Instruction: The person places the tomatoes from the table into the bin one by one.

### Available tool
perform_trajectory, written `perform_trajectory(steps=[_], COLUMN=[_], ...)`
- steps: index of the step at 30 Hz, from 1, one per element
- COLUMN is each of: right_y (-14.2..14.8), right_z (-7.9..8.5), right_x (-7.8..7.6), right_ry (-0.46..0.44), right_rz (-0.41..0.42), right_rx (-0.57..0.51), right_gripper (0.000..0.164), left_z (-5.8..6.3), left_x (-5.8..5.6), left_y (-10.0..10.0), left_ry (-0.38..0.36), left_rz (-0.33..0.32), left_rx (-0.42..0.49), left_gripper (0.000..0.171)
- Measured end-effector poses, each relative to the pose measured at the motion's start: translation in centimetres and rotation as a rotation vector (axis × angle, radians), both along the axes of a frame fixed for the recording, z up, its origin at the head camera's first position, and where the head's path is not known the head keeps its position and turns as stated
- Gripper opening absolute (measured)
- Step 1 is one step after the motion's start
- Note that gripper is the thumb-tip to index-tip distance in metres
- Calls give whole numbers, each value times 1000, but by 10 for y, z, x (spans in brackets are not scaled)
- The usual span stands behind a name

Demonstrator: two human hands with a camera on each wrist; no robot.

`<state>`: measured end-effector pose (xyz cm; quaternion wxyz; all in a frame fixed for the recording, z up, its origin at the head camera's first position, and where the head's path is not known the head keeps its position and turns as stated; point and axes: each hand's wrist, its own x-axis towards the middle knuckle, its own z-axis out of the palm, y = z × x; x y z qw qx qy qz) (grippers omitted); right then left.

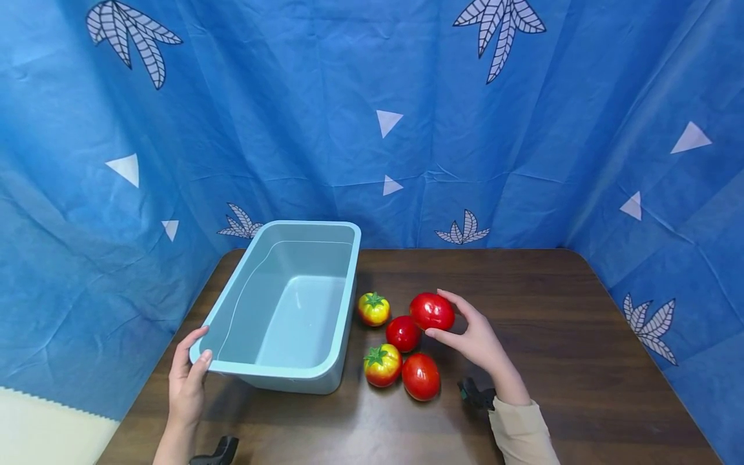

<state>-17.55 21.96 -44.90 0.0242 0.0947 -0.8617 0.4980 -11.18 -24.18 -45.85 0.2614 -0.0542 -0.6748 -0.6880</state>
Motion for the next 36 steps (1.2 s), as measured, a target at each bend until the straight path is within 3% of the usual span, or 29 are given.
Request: perform_trajectory(steps=[19,29,36], right_y=[-36,-53,-66], right_z=[43,54,57], right_x=[-5,-6,-9], right_ry=[68,45,33], right_rz=[95,147,180], right_rx=[-73,-143,-154], right_gripper=[73,73,72], left_z=[-1,3,0], left_x=[0,2,1], left_y=[1,2,2], left_ry=[21,-24,19], left_rz=[-10,2,-14], left_rx=[6,8,10], left_gripper=[43,42,43])
